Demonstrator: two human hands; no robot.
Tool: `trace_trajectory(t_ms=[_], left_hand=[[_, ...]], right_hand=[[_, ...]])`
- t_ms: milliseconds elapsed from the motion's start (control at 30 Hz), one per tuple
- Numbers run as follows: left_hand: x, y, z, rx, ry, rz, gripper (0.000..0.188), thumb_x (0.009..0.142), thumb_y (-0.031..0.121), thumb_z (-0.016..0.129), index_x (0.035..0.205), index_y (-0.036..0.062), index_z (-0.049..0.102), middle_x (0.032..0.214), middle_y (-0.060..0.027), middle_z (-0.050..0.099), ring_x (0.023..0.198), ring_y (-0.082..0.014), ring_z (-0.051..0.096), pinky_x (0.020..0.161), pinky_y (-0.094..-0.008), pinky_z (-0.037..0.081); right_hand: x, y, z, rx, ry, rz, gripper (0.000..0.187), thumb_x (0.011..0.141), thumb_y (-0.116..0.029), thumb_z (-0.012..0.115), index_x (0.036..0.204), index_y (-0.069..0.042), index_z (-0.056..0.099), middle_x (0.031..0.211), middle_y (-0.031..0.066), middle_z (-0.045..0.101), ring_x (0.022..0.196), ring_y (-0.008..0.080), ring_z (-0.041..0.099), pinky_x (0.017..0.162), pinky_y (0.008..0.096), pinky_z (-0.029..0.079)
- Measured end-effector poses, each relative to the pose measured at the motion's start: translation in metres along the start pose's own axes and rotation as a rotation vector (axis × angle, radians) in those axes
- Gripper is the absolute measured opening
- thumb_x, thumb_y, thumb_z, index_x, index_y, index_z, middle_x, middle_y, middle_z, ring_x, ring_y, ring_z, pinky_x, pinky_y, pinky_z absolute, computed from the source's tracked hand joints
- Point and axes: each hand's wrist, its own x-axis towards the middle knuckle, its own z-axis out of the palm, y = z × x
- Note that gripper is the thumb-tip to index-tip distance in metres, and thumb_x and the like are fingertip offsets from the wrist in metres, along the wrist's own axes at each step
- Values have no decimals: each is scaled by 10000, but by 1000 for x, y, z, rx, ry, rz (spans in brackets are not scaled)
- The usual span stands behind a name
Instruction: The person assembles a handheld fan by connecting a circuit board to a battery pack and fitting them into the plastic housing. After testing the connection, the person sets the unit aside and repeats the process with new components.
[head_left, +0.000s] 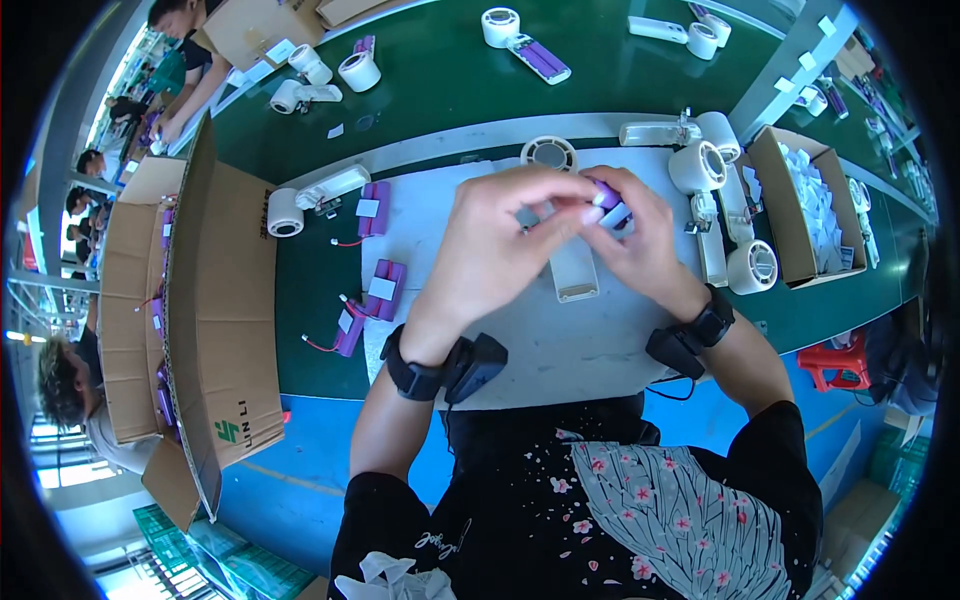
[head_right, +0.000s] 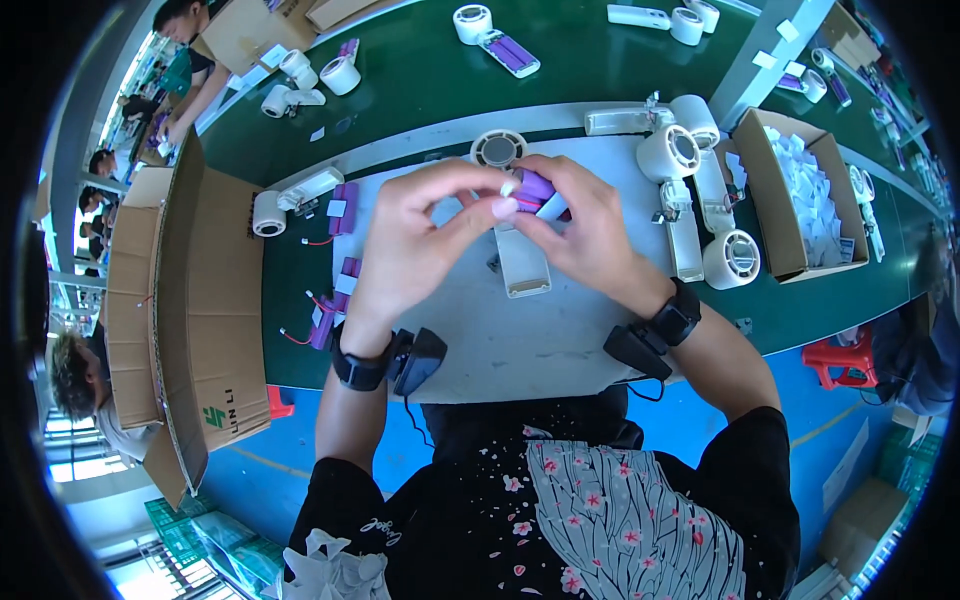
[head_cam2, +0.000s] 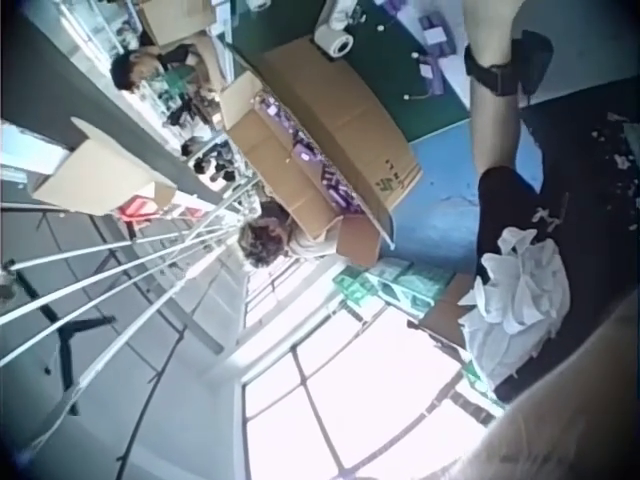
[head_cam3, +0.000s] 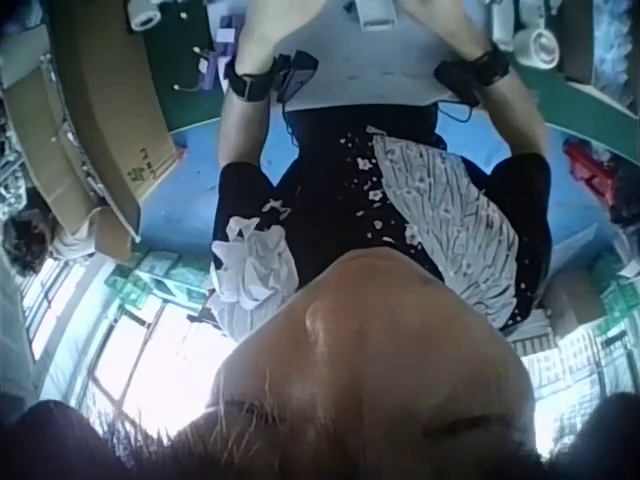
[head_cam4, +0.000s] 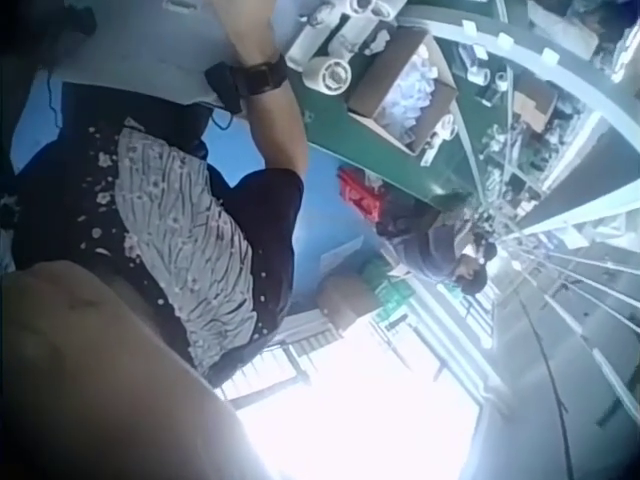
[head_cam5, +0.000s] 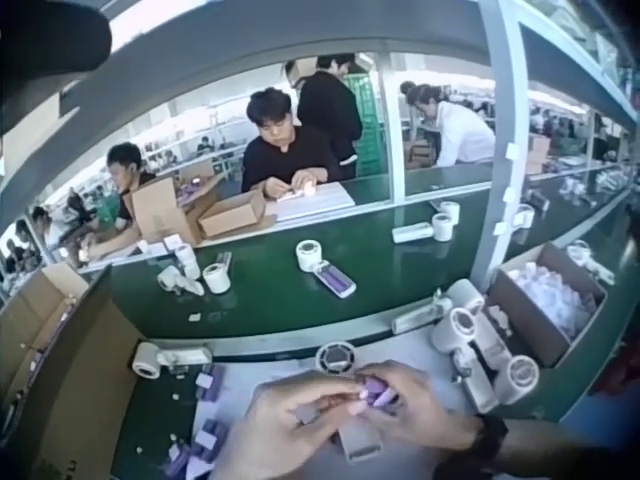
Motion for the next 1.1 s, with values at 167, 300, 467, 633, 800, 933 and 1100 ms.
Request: trace_trajectory(t_ms=[167, 300, 467, 633, 800, 933, 1100], left_hand=[[-6, -44, 7, 11, -162, -271, 306, 714, 129, 812, 905, 20, 598, 763, -42, 607, 648, -143, 536, 619, -275, 463], [-8, -60, 11, -53, -310, -386, 334, 680, 120, 824, 852, 16, 558, 762, -65, 598, 655, -172, 537, 614, -296, 465], [-12, -62, 7, -9, -341, -377, 289, 670, 60, 820, 862, 37, 605, 799, -16, 601, 695, -85, 535, 607, -242, 441], [-20, -71, 3, -27, -353, -187, 234, 694, 31, 781, 870, 26, 628, 812, -40, 620, 691, -123, 571, 620, -257, 472], [-21, -71, 7, -65, -264, -84, 192, 730, -11, 720, 904, 21, 646, 829, -60, 629, 728, -162, 606, 689, -272, 507], [-19, -66, 5, -136, -265, -181, 195, 743, -36, 682, 927, 20, 651, 842, -73, 631, 757, -175, 626, 722, -274, 515], [-22, -66, 2, -292, -354, -373, 205, 745, -45, 650, 940, 17, 669, 892, -100, 642, 804, -192, 643, 749, -280, 512]], right_hand=[[3, -1, -2, 60, -158, 480, 362, 719, -100, 777, 995, -30, 554, 880, 87, 648, 674, 216, 592, 658, 304, 485], [-5, 6, 0, -74, -262, 272, 296, 697, -45, 768, 894, -46, 547, 850, 74, 642, 688, 227, 588, 640, 312, 477], [-4, 11, 6, 19, -346, -29, 364, 617, -45, 784, 920, -65, 582, 782, 87, 618, 706, 282, 590, 612, 350, 485], [-4, 10, 6, 27, -367, 50, 303, 619, -12, 775, 844, -70, 581, 767, 56, 621, 739, 262, 581, 630, 341, 476], [-1, 5, 4, 13, -393, 106, 289, 618, 5, 768, 828, -70, 585, 746, 48, 615, 727, 252, 570, 635, 336, 473], [0, 3, 5, -10, -421, 101, 313, 599, -1, 772, 842, -72, 588, 744, 56, 615, 723, 257, 570, 632, 337, 477], [1, 2, 5, -35, -486, 51, 261, 610, 20, 757, 787, -67, 585, 751, 51, 614, 740, 254, 557, 644, 326, 460]])
